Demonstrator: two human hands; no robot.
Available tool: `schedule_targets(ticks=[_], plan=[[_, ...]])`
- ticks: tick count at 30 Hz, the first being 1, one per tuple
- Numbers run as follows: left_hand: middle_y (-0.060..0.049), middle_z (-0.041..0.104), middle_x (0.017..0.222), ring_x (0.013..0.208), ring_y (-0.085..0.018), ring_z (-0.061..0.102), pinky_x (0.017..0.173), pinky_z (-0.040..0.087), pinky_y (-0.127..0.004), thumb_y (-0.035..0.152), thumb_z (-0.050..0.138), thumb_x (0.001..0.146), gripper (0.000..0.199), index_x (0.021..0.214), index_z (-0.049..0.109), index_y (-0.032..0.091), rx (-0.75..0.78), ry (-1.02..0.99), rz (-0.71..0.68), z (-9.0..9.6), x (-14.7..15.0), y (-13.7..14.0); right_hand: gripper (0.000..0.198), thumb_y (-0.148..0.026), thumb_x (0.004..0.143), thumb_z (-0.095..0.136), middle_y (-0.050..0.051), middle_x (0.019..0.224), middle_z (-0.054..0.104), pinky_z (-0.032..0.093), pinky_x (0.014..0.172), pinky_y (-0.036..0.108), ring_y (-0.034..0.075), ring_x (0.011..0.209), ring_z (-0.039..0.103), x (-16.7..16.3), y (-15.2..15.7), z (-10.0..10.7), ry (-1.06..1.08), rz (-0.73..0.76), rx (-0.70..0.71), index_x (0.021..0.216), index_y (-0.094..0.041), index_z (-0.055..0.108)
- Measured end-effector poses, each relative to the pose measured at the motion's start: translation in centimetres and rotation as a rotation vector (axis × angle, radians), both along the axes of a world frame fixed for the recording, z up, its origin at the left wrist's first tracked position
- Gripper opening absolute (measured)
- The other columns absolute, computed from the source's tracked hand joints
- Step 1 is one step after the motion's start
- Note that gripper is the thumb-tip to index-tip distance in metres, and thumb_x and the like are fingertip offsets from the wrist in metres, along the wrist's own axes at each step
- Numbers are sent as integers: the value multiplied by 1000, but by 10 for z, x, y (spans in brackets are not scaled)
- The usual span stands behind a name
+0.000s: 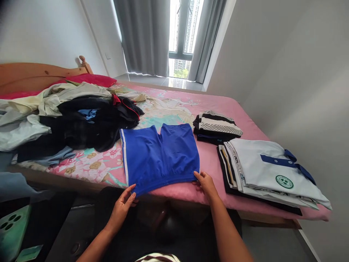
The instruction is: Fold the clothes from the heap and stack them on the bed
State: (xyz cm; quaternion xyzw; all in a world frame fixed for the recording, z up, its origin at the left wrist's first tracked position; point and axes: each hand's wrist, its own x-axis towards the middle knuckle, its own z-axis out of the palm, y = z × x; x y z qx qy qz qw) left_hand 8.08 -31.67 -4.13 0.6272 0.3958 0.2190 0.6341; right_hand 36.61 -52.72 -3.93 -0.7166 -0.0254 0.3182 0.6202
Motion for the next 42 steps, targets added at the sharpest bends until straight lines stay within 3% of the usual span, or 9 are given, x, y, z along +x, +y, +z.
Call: schedule_targets(ticks=[6,12,16,20,24,31,35,38,42], plan=[[-6,64,100,81,-21,61,66,54,-30,55,71,63,67,120,58,20,-14,-71,132,-3,12,-13,45,-41,66,76,1,86,63,46,39,16,11,62,59,-10,1,0,-13,-72,102,99,-18,57],[-6,63,97,74,-18,64,62,52,-29,46,76,62,68,118,44,21,-179,-248,345,-15,18,-25,44,-39,57,80,-3,70,60,48,40,21,10,51,51,-17,14,-4,73,-219,195,89,-17,60],[-5,64,94,72,-16,64,62,50,-27,41,79,61,62,107,44,20,-316,-280,449,-16,25,-27,48,-41,60,77,1,87,68,54,56,26,17,72,62,-23,22,-3,-10,-195,203,98,-18,61],[-4,64,94,74,-12,60,61,45,-22,42,78,63,55,105,55,16,-356,-276,389,-10,28,-26,48,-44,61,74,5,90,70,51,76,31,21,84,63,-26,27,-6,-294,-207,60,98,-15,62],[-6,66,97,84,-15,60,70,47,-25,41,77,64,49,101,60,14,-393,-328,345,-3,28,-25,50,-49,63,69,6,90,69,48,80,33,22,85,62,-29,35,-13,-381,-298,-51,98,-13,64],[-8,68,97,91,-19,62,89,47,-35,34,77,65,46,101,56,15,-488,-507,333,6,34,-28,59,-45,69,64,6,98,67,50,82,34,20,88,62,-38,49,-35,-460,-402,73,118,-14,56],[-10,66,107,99,-21,62,95,44,-39,34,71,71,59,122,46,18,-430,-496,337,0,29,-30,77,-40,67,66,8,113,61,50,86,35,19,93,61,-41,41,-33,-392,-434,68,136,-20,39],[-10,64,115,106,-22,61,97,44,-39,26,69,70,72,134,36,21,-270,-479,289,-13,17,-26,90,-29,65,66,6,113,59,51,85,36,18,92,62,-45,28,-26,-320,-312,153,144,-27,23],[-8,60,124,116,-24,56,101,42,-38,17,61,70,57,126,52,23,21,-323,145,-26,-1,-13,81,-24,64,63,6,115,58,52,82,32,20,97,61,-42,12,-15,-352,-92,159,140,-25,35]])
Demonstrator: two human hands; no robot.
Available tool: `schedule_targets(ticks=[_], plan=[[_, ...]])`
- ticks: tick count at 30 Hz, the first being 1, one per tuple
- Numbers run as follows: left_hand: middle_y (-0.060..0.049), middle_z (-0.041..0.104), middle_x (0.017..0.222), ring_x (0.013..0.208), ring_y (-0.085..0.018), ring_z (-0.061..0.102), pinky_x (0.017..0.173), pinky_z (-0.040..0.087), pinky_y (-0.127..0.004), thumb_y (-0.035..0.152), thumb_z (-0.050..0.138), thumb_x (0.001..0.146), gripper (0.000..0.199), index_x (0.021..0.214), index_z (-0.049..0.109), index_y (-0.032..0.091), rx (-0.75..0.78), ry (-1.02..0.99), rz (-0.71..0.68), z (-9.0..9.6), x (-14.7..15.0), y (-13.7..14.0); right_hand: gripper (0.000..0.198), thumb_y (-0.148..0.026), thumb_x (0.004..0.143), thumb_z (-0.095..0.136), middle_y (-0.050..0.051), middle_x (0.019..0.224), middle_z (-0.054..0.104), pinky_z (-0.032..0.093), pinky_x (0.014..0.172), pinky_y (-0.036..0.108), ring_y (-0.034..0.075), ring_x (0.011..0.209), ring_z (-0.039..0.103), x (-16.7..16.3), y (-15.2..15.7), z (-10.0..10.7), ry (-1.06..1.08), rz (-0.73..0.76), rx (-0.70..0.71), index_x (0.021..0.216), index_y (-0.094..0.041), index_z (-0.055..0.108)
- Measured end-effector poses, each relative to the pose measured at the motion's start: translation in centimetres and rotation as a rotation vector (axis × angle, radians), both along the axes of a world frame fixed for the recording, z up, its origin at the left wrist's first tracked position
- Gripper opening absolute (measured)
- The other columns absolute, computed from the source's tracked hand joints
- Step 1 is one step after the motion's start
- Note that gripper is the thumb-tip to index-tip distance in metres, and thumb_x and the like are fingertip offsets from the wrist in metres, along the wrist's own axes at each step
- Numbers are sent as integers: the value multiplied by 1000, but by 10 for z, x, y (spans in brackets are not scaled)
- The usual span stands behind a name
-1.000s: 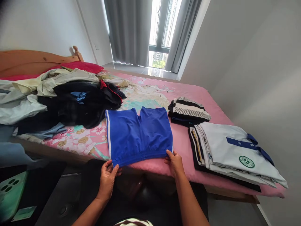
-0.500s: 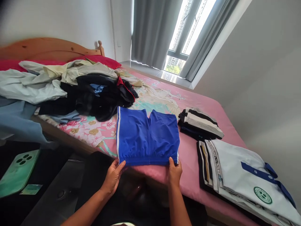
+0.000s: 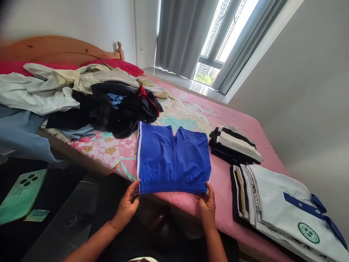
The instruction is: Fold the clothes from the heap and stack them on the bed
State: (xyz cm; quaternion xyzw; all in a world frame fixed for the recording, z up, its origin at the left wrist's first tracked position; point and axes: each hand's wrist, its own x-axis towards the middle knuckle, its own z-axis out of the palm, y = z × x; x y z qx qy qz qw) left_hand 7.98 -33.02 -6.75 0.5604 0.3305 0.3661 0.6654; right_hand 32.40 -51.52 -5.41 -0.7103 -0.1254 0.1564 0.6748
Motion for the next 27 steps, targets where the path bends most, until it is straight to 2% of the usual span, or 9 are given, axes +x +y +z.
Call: schedule_targets(ticks=[2,5,8,10,15,19,23,25,27], plan=[[-7,60,125,119,-24,54,103,40,-37,15,58,72,52,123,55,23,79,59,-50,1,-4,8,72,-25,67,60,5,110,59,53,78,30,19,90,62,6,-4,7,-13,56,-67,137,-24,40],[-9,62,120,113,-24,57,99,44,-39,18,55,75,57,131,45,21,10,-1,-101,10,-1,14,69,-29,72,58,5,107,61,55,69,29,17,80,62,14,-2,13,22,113,-72,138,-24,37],[-10,66,109,102,-24,63,93,47,-40,27,61,76,64,134,34,19,-145,-61,-35,16,10,11,82,-37,69,67,9,117,58,56,63,28,19,84,62,15,6,12,84,-9,-36,140,-23,30],[-10,66,106,101,-23,63,93,47,-39,30,67,72,69,132,34,19,-211,-69,49,17,16,5,86,-42,64,72,10,116,59,56,64,28,20,86,63,11,12,8,154,-128,-10,138,-20,34],[-8,64,115,109,-22,59,97,43,-33,29,71,68,59,122,52,21,-211,-103,58,21,18,-6,62,-49,66,68,5,100,65,56,70,31,18,82,64,5,19,2,255,-135,129,117,-18,53],[-5,69,97,95,-23,61,94,43,-34,34,71,66,39,102,70,19,-206,37,4,26,13,-2,58,-50,66,66,5,95,66,54,74,36,21,85,63,13,21,0,209,-204,21,111,-15,58],[-7,69,108,105,-26,58,99,38,-39,37,70,68,42,105,71,19,-224,49,-8,27,12,2,54,-50,71,60,8,97,66,48,87,40,24,91,61,13,38,21,-60,-294,-209,109,-12,62],[-8,67,115,113,-27,54,103,34,-38,41,68,71,43,108,70,19,-242,50,-11,28,11,2,53,-47,76,58,10,106,65,45,92,39,24,96,60,-1,59,41,-317,-191,-243,116,-13,60],[-8,65,119,118,-27,52,103,34,-36,46,65,75,44,109,70,19,-280,46,-8,29,11,2,48,-38,81,54,10,117,62,43,96,38,23,104,58,-26,84,57,-554,41,-189,124,-16,56]])
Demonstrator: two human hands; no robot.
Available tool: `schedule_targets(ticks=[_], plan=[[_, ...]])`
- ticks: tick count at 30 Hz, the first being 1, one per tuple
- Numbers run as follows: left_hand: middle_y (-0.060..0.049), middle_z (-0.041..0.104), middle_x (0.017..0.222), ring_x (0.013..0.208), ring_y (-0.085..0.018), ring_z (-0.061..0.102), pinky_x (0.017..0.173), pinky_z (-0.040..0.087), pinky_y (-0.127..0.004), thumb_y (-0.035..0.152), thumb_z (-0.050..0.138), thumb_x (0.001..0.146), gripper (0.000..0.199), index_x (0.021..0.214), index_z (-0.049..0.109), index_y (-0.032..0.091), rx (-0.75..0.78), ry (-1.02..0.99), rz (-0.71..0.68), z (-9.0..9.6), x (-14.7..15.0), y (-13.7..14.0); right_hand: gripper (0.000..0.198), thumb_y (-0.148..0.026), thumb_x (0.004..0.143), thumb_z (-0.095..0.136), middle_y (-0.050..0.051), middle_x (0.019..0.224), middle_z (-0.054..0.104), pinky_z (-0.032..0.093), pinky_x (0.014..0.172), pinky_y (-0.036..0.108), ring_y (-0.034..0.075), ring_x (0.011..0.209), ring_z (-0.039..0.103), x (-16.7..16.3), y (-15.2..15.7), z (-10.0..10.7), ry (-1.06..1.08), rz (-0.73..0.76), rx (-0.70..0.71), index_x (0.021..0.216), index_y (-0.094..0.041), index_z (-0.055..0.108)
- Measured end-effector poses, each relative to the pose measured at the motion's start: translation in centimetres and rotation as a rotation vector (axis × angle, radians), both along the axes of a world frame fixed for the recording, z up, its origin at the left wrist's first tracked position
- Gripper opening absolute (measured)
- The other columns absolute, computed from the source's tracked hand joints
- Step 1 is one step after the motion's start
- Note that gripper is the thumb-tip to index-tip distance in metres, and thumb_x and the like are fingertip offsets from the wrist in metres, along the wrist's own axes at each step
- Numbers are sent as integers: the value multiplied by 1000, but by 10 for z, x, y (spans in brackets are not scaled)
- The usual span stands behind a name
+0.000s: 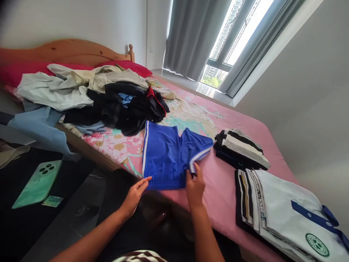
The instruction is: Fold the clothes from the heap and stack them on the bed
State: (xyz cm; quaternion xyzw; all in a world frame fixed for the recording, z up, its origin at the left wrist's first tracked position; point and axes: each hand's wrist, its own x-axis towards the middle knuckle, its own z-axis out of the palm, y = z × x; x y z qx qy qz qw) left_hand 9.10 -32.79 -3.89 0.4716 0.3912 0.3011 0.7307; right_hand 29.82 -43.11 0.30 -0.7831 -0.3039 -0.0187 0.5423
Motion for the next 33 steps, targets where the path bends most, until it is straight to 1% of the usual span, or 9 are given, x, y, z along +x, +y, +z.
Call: schedule_targets(ticks=[3,6,10,15,18,21,25,29,33], plan=[[-9,65,118,112,-26,55,91,42,-32,54,59,78,48,107,70,18,-83,-26,15,2,-1,0,40,-19,82,50,7,115,64,41,98,41,22,106,57,-46,31,3,-258,435,-112,121,-22,59],[-9,69,102,91,-22,61,74,47,-29,56,59,77,49,102,70,16,-163,-104,-17,7,-3,2,46,-10,80,48,6,114,65,39,102,46,23,108,57,-81,39,-19,-355,696,-214,122,-23,58],[-7,68,87,80,-19,61,70,47,-28,51,67,73,41,92,70,14,-199,-150,-45,12,-2,3,52,-7,82,43,8,128,57,34,108,49,22,122,50,-92,31,-43,-355,744,-229,132,-20,48],[-7,70,88,86,-21,62,79,46,-29,42,77,62,41,90,68,14,-117,-44,63,9,7,2,61,-3,78,40,9,135,51,32,109,50,22,129,43,-84,23,-36,-347,822,-228,137,-18,42],[-7,70,83,80,-21,62,76,47,-30,42,77,60,40,87,68,14,-121,-30,88,6,9,3,47,-9,82,43,10,124,58,38,104,49,24,121,49,-86,10,-32,-268,667,-104,128,-20,51],[-6,68,84,77,-21,61,67,49,-30,45,74,61,41,87,65,15,-151,-23,47,7,8,3,14,-27,86,53,7,86,64,51,78,37,20,84,60,-94,-9,-36,21,438,-65,91,-19,64],[-7,67,88,77,-21,62,62,52,-30,44,73,63,45,96,62,16,-141,-13,60,11,7,3,39,-54,81,58,4,72,62,46,51,25,16,63,57,-108,-21,-42,737,434,-157,80,-15,62],[-6,68,90,74,-21,64,62,52,-31,38,75,64,71,127,48,20,-136,-23,85,17,10,1,52,-59,75,62,10,102,66,52,65,28,19,87,63,-119,-3,-34,1252,443,94,104,-16,62],[-6,69,89,75,-21,65,67,53,-33,36,74,66,88,143,32,21,-78,-20,57,23,11,-5,46,-53,76,64,7,95,69,54,71,32,17,77,65,-121,22,-23,1430,313,354,104,-16,62]])
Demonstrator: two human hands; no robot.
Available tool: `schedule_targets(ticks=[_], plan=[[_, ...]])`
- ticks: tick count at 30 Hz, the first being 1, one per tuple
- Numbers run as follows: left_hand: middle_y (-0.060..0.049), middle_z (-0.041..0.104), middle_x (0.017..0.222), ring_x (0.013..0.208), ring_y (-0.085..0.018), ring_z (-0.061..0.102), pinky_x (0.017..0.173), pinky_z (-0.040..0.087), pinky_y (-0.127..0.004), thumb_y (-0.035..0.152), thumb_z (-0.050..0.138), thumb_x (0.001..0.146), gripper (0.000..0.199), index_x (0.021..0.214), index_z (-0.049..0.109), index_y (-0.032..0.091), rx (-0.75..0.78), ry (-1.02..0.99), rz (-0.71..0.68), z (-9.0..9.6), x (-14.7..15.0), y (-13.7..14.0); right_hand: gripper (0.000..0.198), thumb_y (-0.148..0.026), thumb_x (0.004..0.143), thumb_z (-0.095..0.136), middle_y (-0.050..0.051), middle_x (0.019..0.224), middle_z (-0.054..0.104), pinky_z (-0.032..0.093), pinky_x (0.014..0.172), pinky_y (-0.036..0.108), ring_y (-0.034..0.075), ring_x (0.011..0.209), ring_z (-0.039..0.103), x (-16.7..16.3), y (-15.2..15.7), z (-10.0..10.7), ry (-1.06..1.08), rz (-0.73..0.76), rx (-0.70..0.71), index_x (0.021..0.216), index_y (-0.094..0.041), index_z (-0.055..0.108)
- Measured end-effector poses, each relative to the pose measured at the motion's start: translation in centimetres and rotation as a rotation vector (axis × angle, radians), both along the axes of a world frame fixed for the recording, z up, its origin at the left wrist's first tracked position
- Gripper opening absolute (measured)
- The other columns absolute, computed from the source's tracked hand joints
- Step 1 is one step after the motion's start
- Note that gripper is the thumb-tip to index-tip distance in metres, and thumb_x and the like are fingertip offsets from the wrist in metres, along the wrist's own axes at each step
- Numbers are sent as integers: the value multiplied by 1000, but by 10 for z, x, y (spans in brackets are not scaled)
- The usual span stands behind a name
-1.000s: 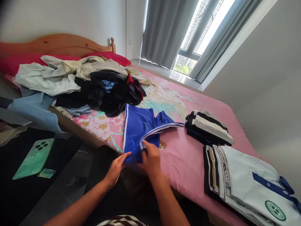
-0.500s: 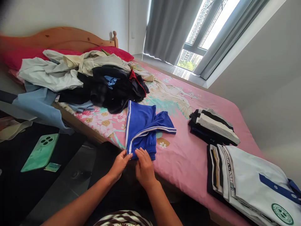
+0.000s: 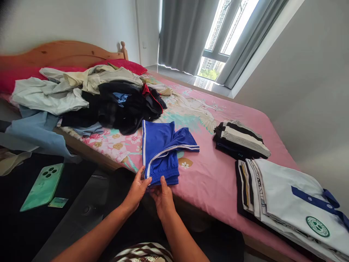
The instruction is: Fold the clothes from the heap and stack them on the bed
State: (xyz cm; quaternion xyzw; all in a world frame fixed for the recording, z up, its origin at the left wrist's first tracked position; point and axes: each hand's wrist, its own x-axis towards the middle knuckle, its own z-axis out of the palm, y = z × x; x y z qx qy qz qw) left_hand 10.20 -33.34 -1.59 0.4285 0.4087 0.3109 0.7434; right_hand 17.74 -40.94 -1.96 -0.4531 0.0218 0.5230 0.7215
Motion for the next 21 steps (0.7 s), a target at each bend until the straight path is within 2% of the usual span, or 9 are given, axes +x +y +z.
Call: schedule_targets(ticks=[4,8,10,12,14,16,19,21], plan=[[-9,69,99,82,-24,66,66,54,-34,38,74,67,101,148,16,22,-48,-36,-74,2,4,-22,31,-38,78,60,5,93,70,56,72,35,21,82,67,16,9,2,50,-293,-64,102,-18,60],[-13,65,113,93,-26,65,70,55,-35,39,75,65,105,148,12,22,-179,-114,-164,7,17,-57,30,-34,79,53,7,97,70,57,76,38,23,88,68,44,-4,5,89,-413,-188,104,-16,58],[-14,63,117,97,-26,64,74,54,-35,39,76,65,103,146,16,21,-203,-149,-202,13,25,-72,37,-39,78,58,8,98,70,57,74,38,24,88,68,57,-16,12,-22,-454,-225,107,-16,57],[-15,64,114,93,-25,65,72,54,-34,40,75,66,96,144,24,19,-190,-122,-305,21,31,-83,44,-45,75,62,7,96,70,56,73,37,24,87,67,72,-30,27,-242,-433,-237,109,-16,57],[-15,67,107,83,-23,66,66,51,-31,42,73,68,83,138,37,16,-162,-72,-462,28,31,-87,47,-49,73,65,6,93,70,55,72,35,24,87,66,92,-45,52,-546,-314,-251,107,-16,60],[-15,69,100,76,-20,66,62,48,-27,43,71,70,64,125,54,14,-133,-38,-593,35,29,-86,45,-50,70,68,6,87,70,53,69,34,25,84,64,117,-61,89,-873,-164,-282,99,-15,65],[-12,71,90,71,-16,63,61,44,-24,42,71,70,41,100,69,14,-80,-33,-630,46,23,-75,39,-46,65,73,5,75,68,50,62,31,22,72,61,155,-88,163,-1264,11,-338,86,-14,69],[-10,71,85,68,-14,62,61,43,-23,43,73,67,39,94,70,14,-61,-51,-595,55,21,-66,35,-46,65,73,4,70,66,48,60,29,18,65,59,172,-104,221,-1489,110,-376,81,-15,70]])
